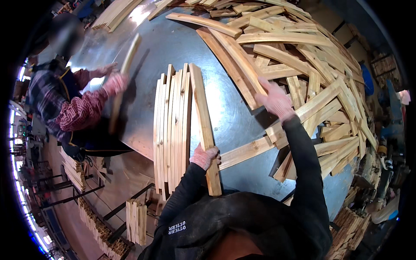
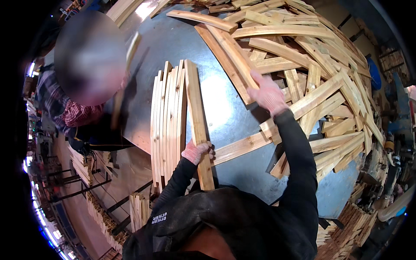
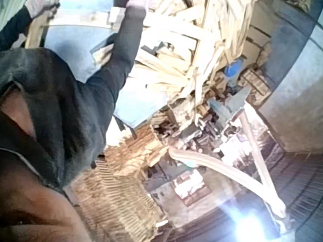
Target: The person sorts wooden planks on a metal table, picking them up from a pile and stacking them into neat piles. The person wears pink gloves and handles the wood by hand, organizing the pieces into aligned stacks.
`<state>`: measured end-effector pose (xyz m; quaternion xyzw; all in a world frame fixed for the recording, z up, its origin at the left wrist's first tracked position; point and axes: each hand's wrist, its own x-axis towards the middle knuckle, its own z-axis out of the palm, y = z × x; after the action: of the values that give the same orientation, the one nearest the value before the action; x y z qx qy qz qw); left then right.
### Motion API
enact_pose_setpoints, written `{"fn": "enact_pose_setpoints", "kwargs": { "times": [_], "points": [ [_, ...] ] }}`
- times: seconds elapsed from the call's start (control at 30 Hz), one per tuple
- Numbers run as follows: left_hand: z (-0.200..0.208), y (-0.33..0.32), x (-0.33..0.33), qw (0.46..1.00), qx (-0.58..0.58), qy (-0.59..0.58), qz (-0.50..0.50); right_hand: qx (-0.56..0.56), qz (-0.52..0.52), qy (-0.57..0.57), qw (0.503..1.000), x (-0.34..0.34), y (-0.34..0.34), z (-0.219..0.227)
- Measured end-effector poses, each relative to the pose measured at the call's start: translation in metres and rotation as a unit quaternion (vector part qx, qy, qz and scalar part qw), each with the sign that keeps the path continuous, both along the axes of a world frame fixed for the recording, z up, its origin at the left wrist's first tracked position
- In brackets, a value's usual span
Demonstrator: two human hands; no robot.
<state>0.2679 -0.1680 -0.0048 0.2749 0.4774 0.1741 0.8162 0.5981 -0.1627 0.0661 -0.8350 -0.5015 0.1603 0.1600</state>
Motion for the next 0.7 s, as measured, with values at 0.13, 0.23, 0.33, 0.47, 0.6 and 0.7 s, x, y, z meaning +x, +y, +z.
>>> {"fn": "enact_pose_setpoints", "kwargs": {
  "times": [0.13, 0.23, 0.33, 0.47, 0.6, 0.7],
  "points": [
    [-0.023, 0.006, -0.013, 1.000, -0.007, 0.014, 0.010, -0.025, -0.034, 0.489, 0.871, -0.020, -0.115, 0.054],
    [-0.009, 0.008, 0.000, 0.997, 0.017, 0.078, -0.012, -0.011, -0.072, 0.594, 0.801, -0.038, -0.197, 0.062],
    [-0.008, 0.006, 0.006, 0.996, 0.010, 0.081, 0.025, 0.089, -0.056, 0.578, 0.809, -0.057, -0.194, 0.084],
    [-0.030, 0.003, -0.008, 0.998, 0.064, 0.026, 0.004, 0.239, 0.042, 0.400, 0.884, 0.001, -0.003, 0.113],
    [-0.041, -0.008, -0.004, 0.999, 0.024, -0.027, 0.036, 0.272, 0.070, -0.240, 0.929, 0.141, 0.184, 0.098],
    [-0.040, -0.013, -0.013, 0.996, 0.035, 0.074, 0.040, -0.120, 0.188, -0.387, 0.895, 0.099, 0.238, 0.059]
  ]
}}
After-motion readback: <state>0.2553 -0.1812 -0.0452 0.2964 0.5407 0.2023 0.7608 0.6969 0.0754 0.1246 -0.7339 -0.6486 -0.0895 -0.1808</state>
